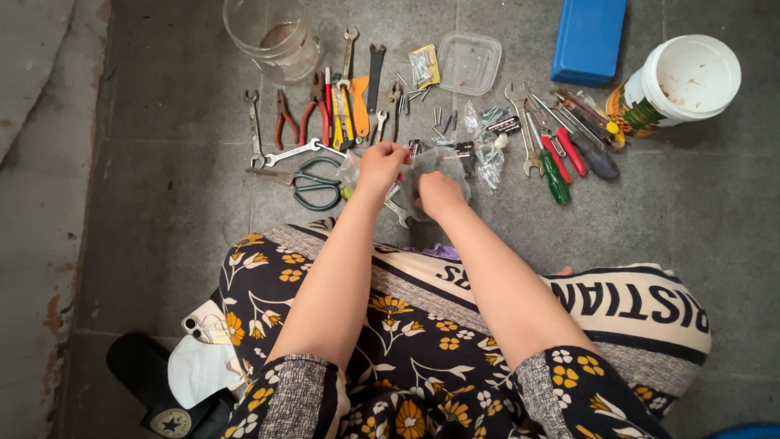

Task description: The person sits on the floor and organizes various tools and hardware. They sort screws and bolts into a small plastic container, then place screwdrivers, wrenches, and pliers into a white bucket. Finally, they transfer small hardware items into a clear plastic cup.

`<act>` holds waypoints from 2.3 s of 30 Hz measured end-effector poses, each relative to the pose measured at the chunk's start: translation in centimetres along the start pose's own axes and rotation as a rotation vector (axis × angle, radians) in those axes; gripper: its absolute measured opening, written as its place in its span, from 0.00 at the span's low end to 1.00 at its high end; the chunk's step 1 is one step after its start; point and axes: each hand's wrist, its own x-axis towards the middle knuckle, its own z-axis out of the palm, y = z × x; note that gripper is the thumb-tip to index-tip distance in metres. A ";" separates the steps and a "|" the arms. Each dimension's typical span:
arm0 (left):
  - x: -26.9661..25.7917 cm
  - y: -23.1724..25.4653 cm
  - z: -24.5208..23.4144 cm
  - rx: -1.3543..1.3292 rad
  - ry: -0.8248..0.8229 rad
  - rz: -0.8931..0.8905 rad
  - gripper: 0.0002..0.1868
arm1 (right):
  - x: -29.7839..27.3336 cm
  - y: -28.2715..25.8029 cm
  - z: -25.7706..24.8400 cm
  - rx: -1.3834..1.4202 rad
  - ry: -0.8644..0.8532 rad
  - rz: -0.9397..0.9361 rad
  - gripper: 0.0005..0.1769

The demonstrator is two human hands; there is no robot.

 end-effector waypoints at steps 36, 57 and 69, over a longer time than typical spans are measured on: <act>1.4 -1.9 -0.2 0.123 0.052 0.090 0.14 | 2.7 11.1 -2.0 0.484 0.111 0.103 0.17; -1.9 4.0 0.9 0.441 0.357 0.232 0.16 | 1.1 11.0 -3.8 1.312 0.324 0.327 0.08; -2.2 4.1 1.5 0.637 0.027 0.131 0.18 | 7.6 13.8 -0.1 1.478 0.467 0.443 0.09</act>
